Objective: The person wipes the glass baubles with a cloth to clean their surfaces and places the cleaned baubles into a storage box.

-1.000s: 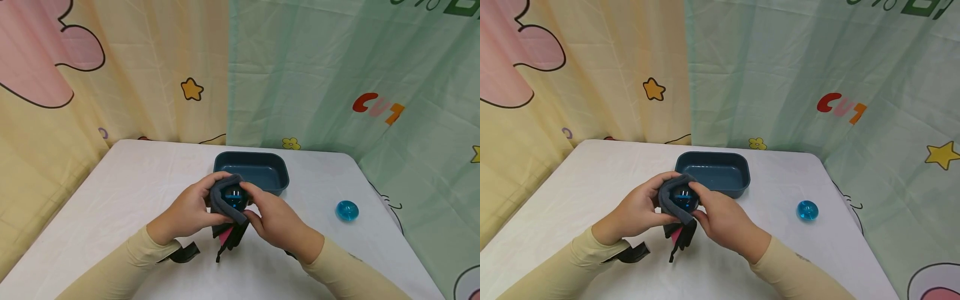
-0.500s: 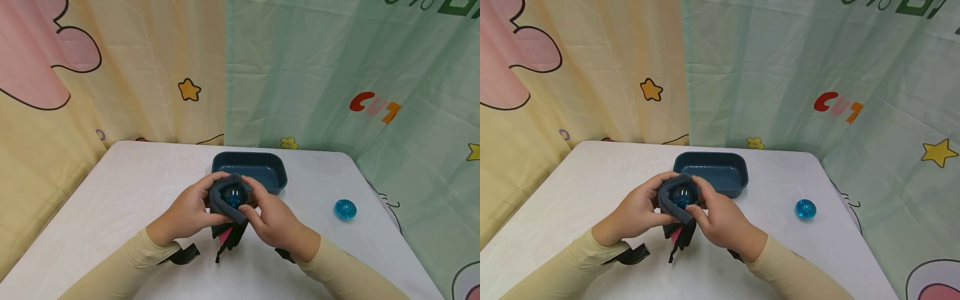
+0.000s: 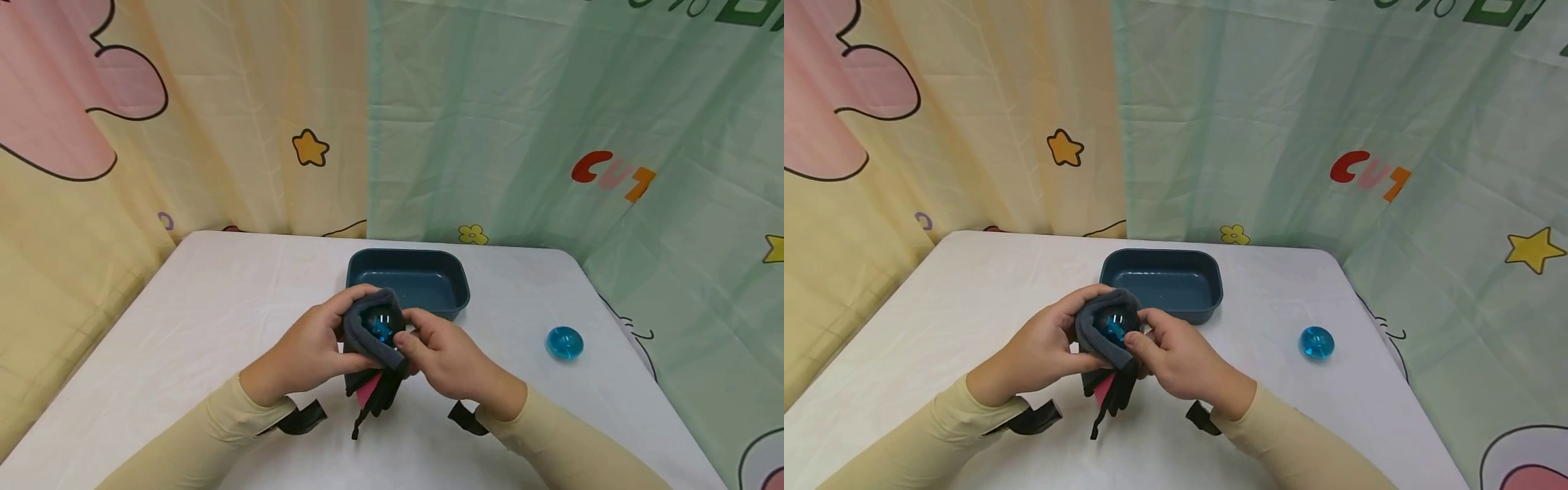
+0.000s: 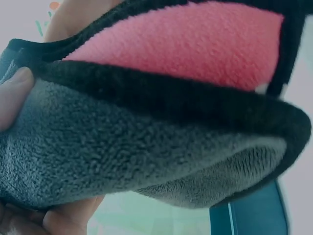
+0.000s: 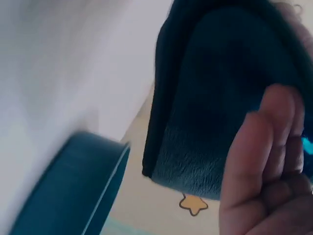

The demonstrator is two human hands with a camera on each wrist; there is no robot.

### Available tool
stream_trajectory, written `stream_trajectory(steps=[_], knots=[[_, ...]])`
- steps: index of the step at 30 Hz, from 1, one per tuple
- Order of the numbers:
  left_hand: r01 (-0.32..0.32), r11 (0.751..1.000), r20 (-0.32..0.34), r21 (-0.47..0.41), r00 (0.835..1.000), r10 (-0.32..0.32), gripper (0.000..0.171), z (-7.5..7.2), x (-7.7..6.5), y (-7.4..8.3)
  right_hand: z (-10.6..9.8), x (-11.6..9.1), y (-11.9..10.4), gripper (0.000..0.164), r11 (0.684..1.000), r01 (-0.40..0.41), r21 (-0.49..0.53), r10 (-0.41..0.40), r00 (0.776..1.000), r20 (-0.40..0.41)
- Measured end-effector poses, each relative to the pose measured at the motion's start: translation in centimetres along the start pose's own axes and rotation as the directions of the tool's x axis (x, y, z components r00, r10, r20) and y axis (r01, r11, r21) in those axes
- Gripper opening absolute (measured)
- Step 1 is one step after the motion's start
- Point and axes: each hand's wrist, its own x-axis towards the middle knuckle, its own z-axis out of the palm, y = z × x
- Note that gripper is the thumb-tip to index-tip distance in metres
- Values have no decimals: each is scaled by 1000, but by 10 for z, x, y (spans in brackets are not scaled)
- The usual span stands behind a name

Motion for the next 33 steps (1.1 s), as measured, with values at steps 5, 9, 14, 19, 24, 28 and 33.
stream_trajectory(steps=[5, 9, 14, 19, 24, 28, 33], knots=[[10, 1000, -25, 2, 1000, -10, 79, -1, -1, 1, 3, -2, -3, 50, 987, 92, -134, -98, 995, -37], [8, 1000, -40, -4, 999, -8, 80, -3, -2, 1, 3, -2, -8, 70, 914, 163, -372, -194, 980, -47], [-8, 1000, -21, 5, 1000, 8, 77, -3, -3, 0, 3, -2, -8, 67, 823, 171, -541, -248, 966, -71], [-11, 1000, 6, 8, 1000, 11, 77, -2, -3, 1, 3, -2, -3, 50, 985, 74, -157, -76, 997, -10], [6, 1000, -9, 21, 1000, -6, 79, -2, -4, 1, 3, -1, -2, 41, 997, -1, 76, -1, 1000, 30], [10, 999, -42, 37, 999, -9, 80, -3, -5, 1, 6, -2, -4, 57, 974, 132, -184, -144, 988, -52], [-4, 1000, -49, 31, 999, 6, 81, -4, -4, 2, 5, -2, -7, 68, 888, 177, -425, -223, 973, -60]])
